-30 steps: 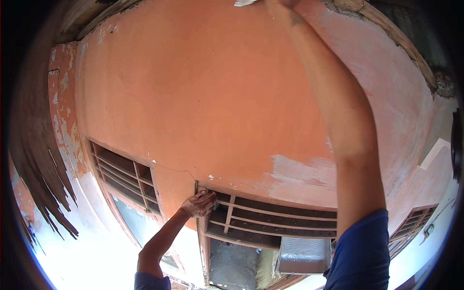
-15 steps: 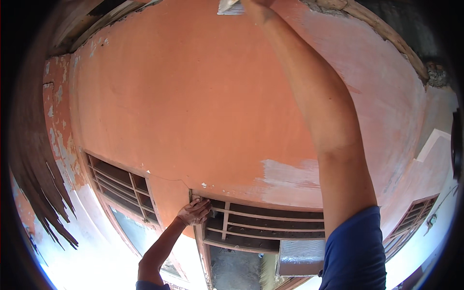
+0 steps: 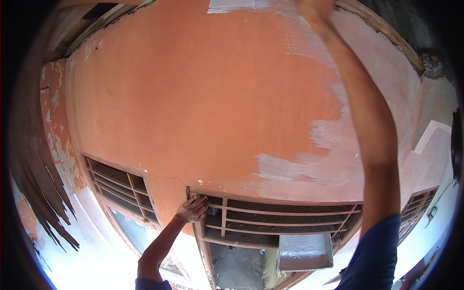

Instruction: The person dips a paintbrush into a paint tray and applies paint to the exterior wall.

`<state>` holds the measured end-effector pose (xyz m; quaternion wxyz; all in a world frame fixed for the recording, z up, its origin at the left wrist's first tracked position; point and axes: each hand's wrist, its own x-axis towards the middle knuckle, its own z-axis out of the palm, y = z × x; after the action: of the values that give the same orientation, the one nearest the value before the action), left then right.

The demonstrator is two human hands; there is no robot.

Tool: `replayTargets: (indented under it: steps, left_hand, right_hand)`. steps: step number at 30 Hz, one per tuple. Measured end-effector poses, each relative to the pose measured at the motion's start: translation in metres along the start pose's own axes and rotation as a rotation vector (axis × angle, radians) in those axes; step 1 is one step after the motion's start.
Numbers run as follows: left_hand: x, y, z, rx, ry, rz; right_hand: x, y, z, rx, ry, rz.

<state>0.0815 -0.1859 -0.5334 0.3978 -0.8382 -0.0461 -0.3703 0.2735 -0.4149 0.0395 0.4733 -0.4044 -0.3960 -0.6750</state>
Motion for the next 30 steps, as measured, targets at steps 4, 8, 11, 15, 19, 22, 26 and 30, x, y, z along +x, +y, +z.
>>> replayTargets:
  steps: [4,8,11,15,19,22,26,30]
  left_hand:
    - [0.000,0.000,0.001,0.000,0.016,0.008]
    - [0.002,0.000,0.000,0.011,0.030,-0.003]
    - [0.001,0.001,-0.001,0.025,-0.023,-0.013]
    - [-0.001,0.001,0.002,0.020,-0.023,-0.014]
    - [-0.002,0.002,0.004,0.031,-0.020,-0.002]
    - [-0.001,0.001,0.002,0.018,-0.021,-0.010]
    - [0.001,0.000,-0.001,0.020,-0.009,-0.006]
    - [0.002,-0.001,-0.002,0.022,-0.018,0.003]
  right_hand:
    - [-0.005,-0.079,0.059,0.145,-0.115,-0.031]
    - [0.002,-0.110,0.058,0.367,-0.278,-0.005]
    - [0.009,-0.088,0.028,0.208,-0.063,-0.094]
    - [0.011,-0.044,0.008,0.023,-0.017,-0.155]
    - [0.003,-0.078,0.052,0.000,-0.232,-0.129]
    - [0.005,-0.121,0.088,0.250,-0.239,-0.111]
    - [0.013,-0.111,0.082,0.494,-0.057,-0.074]
    - [0.018,-0.039,0.021,0.175,-0.079,0.005]
